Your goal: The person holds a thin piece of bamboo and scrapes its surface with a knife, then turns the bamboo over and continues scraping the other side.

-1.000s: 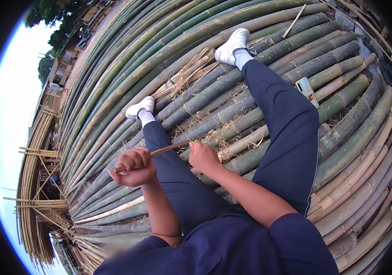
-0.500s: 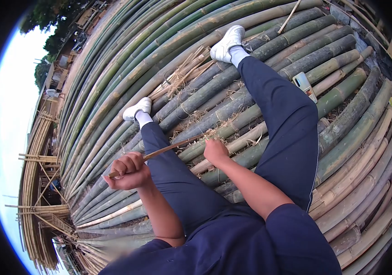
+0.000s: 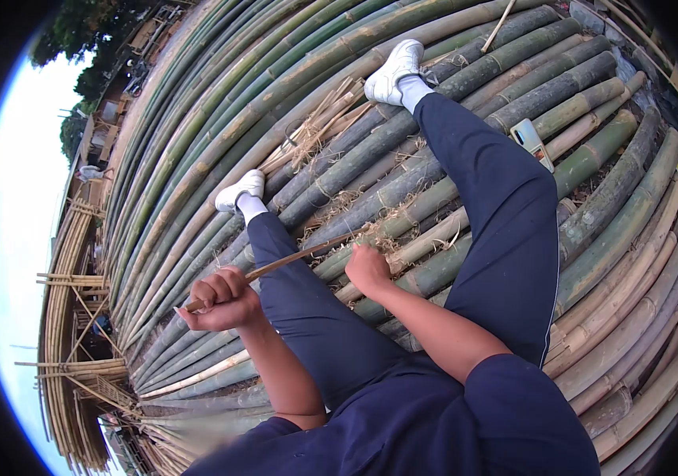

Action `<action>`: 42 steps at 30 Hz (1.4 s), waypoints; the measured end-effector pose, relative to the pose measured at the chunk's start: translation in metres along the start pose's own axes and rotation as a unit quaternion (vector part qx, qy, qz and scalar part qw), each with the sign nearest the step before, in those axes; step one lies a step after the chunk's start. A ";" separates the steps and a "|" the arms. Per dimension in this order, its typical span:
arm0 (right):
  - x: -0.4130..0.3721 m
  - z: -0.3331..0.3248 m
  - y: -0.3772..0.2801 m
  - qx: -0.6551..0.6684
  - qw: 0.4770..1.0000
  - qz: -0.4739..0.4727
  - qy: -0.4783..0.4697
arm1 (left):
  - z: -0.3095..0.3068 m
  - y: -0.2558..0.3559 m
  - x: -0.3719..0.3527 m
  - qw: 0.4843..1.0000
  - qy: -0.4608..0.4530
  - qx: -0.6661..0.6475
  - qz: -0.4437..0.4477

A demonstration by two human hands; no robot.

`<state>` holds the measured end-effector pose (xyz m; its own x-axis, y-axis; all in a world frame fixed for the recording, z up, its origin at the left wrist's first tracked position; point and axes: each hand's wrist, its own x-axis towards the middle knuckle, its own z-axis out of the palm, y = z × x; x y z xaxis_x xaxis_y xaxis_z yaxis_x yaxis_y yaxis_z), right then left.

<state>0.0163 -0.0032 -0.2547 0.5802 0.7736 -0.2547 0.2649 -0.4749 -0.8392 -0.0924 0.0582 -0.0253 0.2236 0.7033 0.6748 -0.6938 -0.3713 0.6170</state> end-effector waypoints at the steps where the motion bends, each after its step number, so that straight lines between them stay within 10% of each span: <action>1: -0.021 -0.027 -0.048 0.029 0.997 -0.071 0.014 | 0.000 0.001 -0.002 1.000 0.005 -0.001 0.000; 5: -0.053 -0.024 -0.097 0.110 0.969 -0.219 0.042 | 0.001 -0.001 0.004 0.999 0.034 0.004 -0.001; 11: 0.016 0.036 0.033 0.039 0.998 0.027 0.046 | -0.012 -0.003 0.017 0.997 0.070 -0.013 -0.025; 16: -0.050 -0.007 -0.091 0.197 0.951 -0.236 0.043 | -0.002 -0.009 0.022 0.998 0.055 -0.009 -0.034; 21: 0.022 0.129 0.053 0.032 0.993 -0.043 0.101 | -0.006 -0.017 0.044 0.991 0.124 0.022 -0.050; 23: 0.011 0.065 0.030 0.071 0.996 0.029 0.036 | -0.009 -0.020 0.050 0.991 0.119 0.020 -0.063; 29: -0.036 -0.002 -0.102 0.268 0.916 -0.296 0.037 | -0.001 -0.027 0.058 0.991 0.105 0.012 -0.078; 35: 0.021 0.062 0.039 0.106 0.994 0.031 0.016 | -0.008 -0.026 0.062 0.989 0.118 0.037 -0.079; 42: -0.023 -0.023 -0.099 0.175 0.964 -0.199 0.034 | 0.000 -0.023 0.048 0.996 0.040 -0.008 -0.076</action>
<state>-0.0056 0.0161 -0.1540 0.5386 0.8305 0.1419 0.2068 0.0330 -0.9778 -0.0657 0.1008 -0.0071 0.2726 0.7969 0.5391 -0.6666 -0.2476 0.7031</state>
